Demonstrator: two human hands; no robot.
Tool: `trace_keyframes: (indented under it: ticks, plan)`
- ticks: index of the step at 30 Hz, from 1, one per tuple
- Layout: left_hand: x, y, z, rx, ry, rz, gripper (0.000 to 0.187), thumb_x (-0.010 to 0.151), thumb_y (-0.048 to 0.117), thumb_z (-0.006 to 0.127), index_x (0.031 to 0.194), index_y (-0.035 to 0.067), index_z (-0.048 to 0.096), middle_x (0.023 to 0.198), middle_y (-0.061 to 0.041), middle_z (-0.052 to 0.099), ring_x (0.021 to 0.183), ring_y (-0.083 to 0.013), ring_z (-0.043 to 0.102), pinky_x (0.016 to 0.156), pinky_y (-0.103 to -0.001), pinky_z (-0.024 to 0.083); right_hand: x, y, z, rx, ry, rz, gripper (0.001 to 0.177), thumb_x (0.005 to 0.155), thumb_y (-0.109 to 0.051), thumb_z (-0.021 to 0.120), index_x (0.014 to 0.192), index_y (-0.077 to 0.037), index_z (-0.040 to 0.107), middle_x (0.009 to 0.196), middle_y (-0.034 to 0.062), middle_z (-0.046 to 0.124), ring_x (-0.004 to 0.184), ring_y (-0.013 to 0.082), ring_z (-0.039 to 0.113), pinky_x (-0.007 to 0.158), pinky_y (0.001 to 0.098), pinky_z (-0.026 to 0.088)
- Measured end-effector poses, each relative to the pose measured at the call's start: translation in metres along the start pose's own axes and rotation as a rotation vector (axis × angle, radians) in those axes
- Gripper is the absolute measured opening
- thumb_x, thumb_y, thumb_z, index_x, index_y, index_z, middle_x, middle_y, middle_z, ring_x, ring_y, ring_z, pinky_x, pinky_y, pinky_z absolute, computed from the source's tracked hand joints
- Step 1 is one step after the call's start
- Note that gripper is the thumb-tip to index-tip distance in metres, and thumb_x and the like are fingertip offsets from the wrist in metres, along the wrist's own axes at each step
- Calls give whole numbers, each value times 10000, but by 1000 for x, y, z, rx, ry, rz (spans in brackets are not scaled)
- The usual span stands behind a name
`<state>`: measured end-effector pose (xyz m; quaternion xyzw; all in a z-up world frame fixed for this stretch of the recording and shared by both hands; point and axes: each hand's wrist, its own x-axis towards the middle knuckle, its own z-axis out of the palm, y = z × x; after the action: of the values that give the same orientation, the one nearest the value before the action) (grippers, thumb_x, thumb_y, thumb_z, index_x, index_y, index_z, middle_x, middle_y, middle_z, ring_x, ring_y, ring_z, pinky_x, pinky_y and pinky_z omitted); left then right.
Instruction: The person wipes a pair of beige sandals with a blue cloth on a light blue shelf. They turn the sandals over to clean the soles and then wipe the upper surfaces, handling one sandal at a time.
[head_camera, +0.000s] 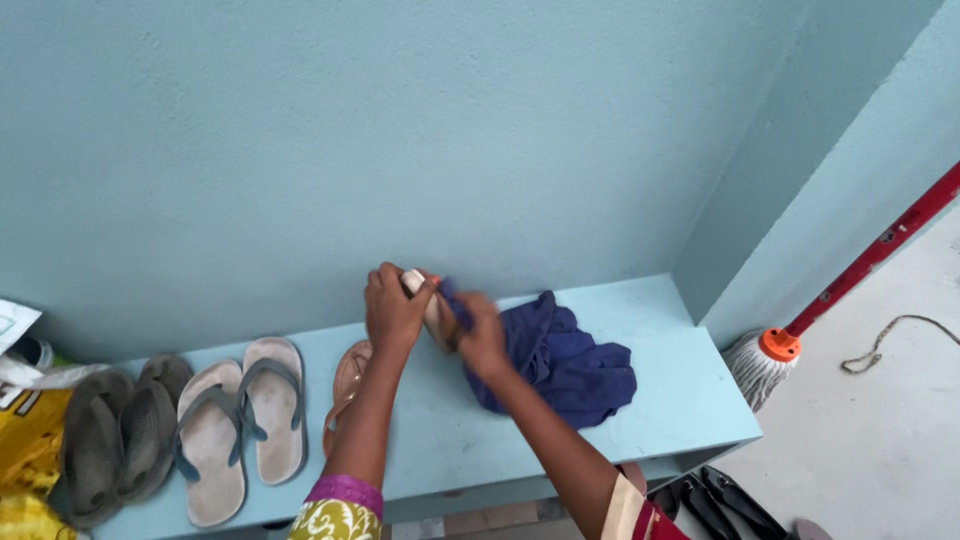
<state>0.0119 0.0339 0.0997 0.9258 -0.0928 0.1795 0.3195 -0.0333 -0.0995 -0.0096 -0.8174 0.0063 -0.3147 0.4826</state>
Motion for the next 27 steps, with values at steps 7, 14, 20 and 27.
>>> trace_keyframes:
  ticks: [7, 14, 20, 27]
  plan:
    - [-14, 13, 0, -19, -19, -171, 596, 938, 530, 587, 1304, 70, 495, 1169, -248, 630, 1016, -453, 665, 783, -562, 535, -10, -24, -3, -69, 347, -38, 581, 789, 144, 614, 1350, 0, 564, 1321, 217, 591, 1251, 420, 543, 1101, 446, 414]
    - [-15, 7, 2, 26, -41, -266, 523, 1000, 553, 534, 1198, 70, 583, 1050, -252, 676, 992, -453, 683, 807, -554, 545, -42, 8, 32, -180, 5, -151, 827, 588, 219, 447, 1412, 142, 445, 1368, 364, 501, 1245, 523, 453, 1056, 546, 353]
    - [-12, -3, 2, 7, -55, -320, 578, 984, 582, 537, 1197, 46, 564, 1025, -253, 691, 989, -452, 684, 800, -554, 554, -39, 15, 38, -150, 2, 69, 636, 691, 197, 474, 1296, 43, 589, 1248, 263, 629, 1162, 472, 541, 1047, 514, 426]
    - [-9, -1, -2, -2, -27, -263, 695, 937, 596, 610, 1279, 2, 492, 1109, -255, 688, 1018, -462, 681, 831, -554, 545, -68, -4, 32, -261, 149, -41, 598, 682, 191, 490, 1257, 71, 599, 1224, 291, 622, 1143, 474, 543, 1021, 507, 432]
